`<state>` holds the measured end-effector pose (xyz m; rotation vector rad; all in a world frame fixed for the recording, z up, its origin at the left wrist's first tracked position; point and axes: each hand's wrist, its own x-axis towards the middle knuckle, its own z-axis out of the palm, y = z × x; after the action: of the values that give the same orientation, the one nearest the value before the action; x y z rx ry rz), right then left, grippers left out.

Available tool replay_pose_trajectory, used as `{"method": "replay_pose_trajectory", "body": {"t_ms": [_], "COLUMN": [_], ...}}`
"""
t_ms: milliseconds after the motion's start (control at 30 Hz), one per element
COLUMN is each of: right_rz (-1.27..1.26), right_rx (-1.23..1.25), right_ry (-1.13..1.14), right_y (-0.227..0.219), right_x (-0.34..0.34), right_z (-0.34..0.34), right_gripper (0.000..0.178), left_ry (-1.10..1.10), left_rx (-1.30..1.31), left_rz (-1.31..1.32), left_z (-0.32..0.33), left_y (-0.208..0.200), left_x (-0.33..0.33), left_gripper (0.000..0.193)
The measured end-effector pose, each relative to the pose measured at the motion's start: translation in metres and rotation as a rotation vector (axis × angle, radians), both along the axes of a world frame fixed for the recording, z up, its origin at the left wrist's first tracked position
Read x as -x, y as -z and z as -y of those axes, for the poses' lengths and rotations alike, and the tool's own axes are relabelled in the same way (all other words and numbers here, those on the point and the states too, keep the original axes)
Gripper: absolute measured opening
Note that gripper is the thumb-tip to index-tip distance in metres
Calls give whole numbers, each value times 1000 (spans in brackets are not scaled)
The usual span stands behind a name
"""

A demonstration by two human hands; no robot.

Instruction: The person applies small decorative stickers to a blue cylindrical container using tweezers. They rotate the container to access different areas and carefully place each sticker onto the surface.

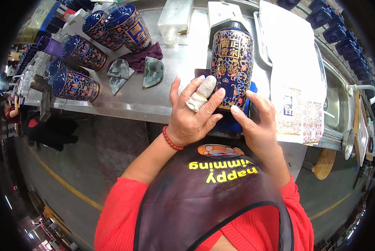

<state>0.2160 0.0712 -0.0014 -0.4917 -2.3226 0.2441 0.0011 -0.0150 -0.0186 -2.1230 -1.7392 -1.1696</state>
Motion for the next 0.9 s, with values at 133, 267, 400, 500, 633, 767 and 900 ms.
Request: {"method": "replay_pose_trajectory", "body": {"t_ms": [133, 267, 400, 500, 633, 767, 900], "right_rz": [-5, -57, 8, 30, 30, -27, 30], "right_rx": [-16, -54, -30, -47, -51, -50, -49], "right_ry": [-3, -8, -25, -25, -35, -40, -28], "right_y": [1, -2, -7, -10, -12, -12, -13], "right_x": [-2, 1, 7, 8, 6, 9, 13], "right_z": [-2, -3, -2, -2, -4, -3, -2], "right_gripper": [46, 45, 44, 43, 42, 41, 40], "left_ry": [-28, -33, -33, -44, -39, -24, -19], "left_rx": [-34, -45, -37, -18, -17, -21, -20], "left_rz": [-65, -80, -74, -47, -39, -25, 17], "left_z": [3, 4, 5, 5, 5, 4, 4], "left_y": [1, 1, 1, 2, 4, 5, 6], "left_x": [-2, -2, -3, -4, -4, -3, -4], "left_gripper": [43, 44, 44, 44, 44, 46, 48]}}
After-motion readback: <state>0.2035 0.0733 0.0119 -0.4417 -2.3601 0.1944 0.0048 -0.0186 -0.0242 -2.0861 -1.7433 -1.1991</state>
